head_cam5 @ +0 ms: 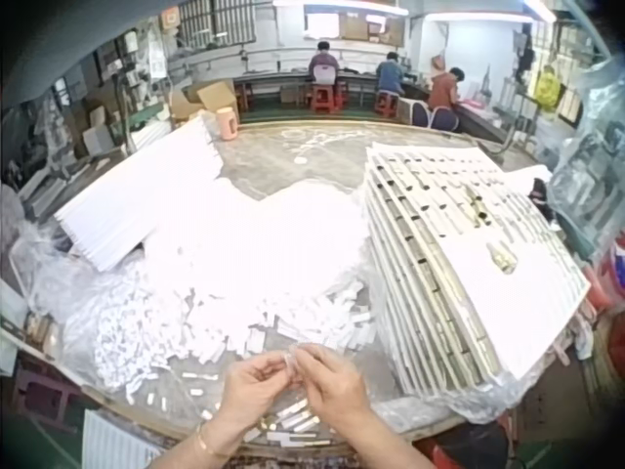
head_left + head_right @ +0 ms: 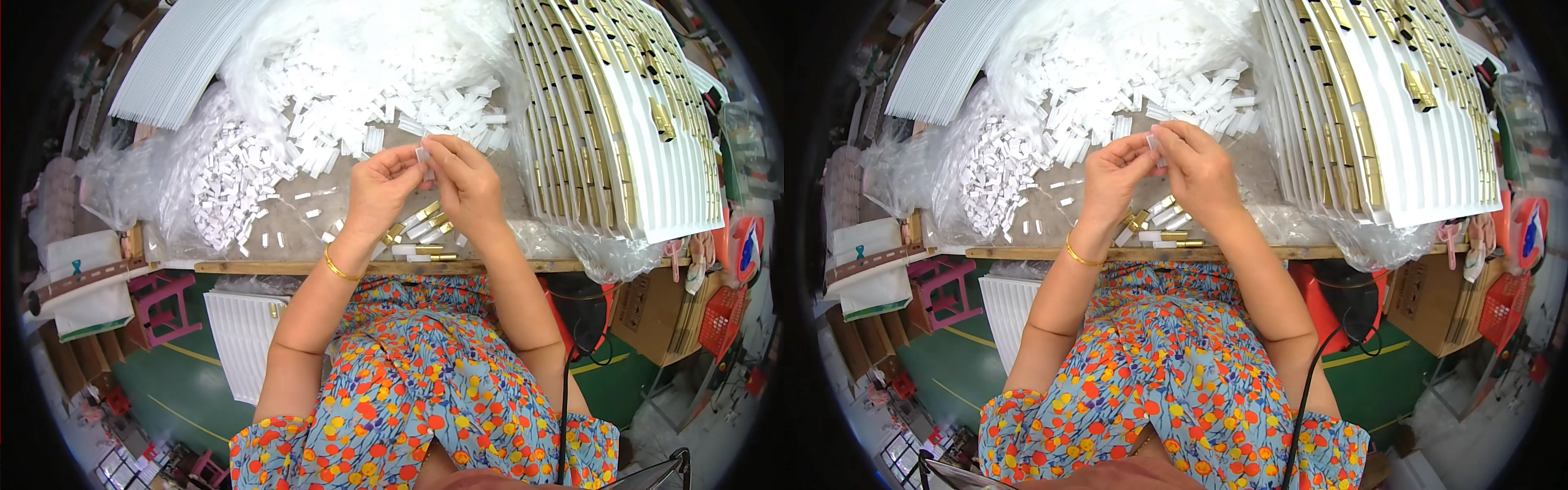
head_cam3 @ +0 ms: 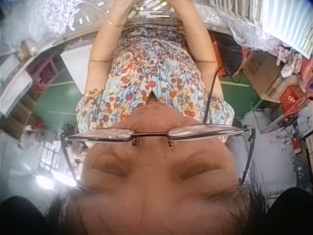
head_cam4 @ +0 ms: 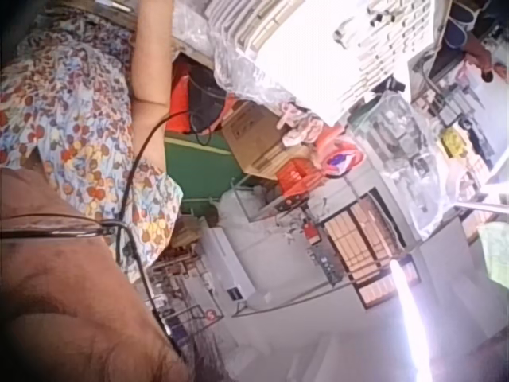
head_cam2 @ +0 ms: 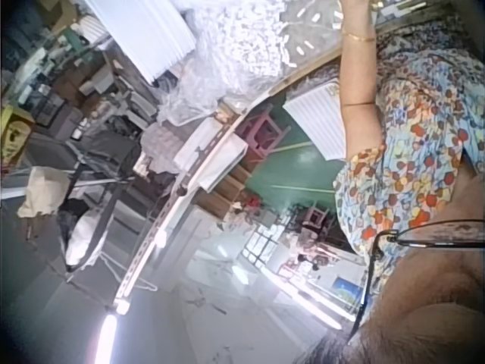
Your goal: Assembling small white plastic components onto gold metal tubes and arranging them in a tray.
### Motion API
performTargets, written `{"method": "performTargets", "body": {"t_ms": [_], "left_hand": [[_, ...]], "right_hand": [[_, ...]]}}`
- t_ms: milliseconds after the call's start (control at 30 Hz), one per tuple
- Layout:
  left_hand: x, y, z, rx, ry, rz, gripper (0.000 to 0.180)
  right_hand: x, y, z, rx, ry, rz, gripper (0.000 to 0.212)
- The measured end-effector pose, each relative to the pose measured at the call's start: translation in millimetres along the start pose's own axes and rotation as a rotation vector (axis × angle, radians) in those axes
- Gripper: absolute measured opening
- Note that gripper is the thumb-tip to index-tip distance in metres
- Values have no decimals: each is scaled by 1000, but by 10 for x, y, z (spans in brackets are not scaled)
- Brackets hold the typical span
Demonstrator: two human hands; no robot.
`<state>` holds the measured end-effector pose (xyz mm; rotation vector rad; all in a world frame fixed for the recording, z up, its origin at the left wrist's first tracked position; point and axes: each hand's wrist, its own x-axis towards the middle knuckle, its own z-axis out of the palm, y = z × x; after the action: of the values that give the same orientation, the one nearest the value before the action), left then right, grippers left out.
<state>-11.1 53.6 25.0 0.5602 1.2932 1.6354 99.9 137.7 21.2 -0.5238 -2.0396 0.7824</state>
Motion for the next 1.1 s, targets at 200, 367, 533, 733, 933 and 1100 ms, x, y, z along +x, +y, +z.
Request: {"method": "performTargets", "body": {"t_ms": [200, 367, 533, 733, 933, 1100], "left_hand": [[-226, -68, -180, 18, -129, -194, 22], [-291, -162, -222, -50, -139, -223, 21], [-215, -105, -174, -87, 41, -156, 21], [-220, -90, -155, -14, 71, -2, 21], [-288, -93, -105, 35, 65, 17, 21], [-318, -133, -81, 50, 82, 32, 21]], "right_hand": [[-114, 107, -209, 134, -284, 32, 21], [-235, 2, -192, 221, -222, 250, 14], [-189, -122, -132, 289, -101, 559, 11], [-130, -225, 18, -5, -92, 169, 7], [-158, -255, 30, -63, -58, 123, 7], [-187, -268, 33, -72, -51, 138, 8]]}}
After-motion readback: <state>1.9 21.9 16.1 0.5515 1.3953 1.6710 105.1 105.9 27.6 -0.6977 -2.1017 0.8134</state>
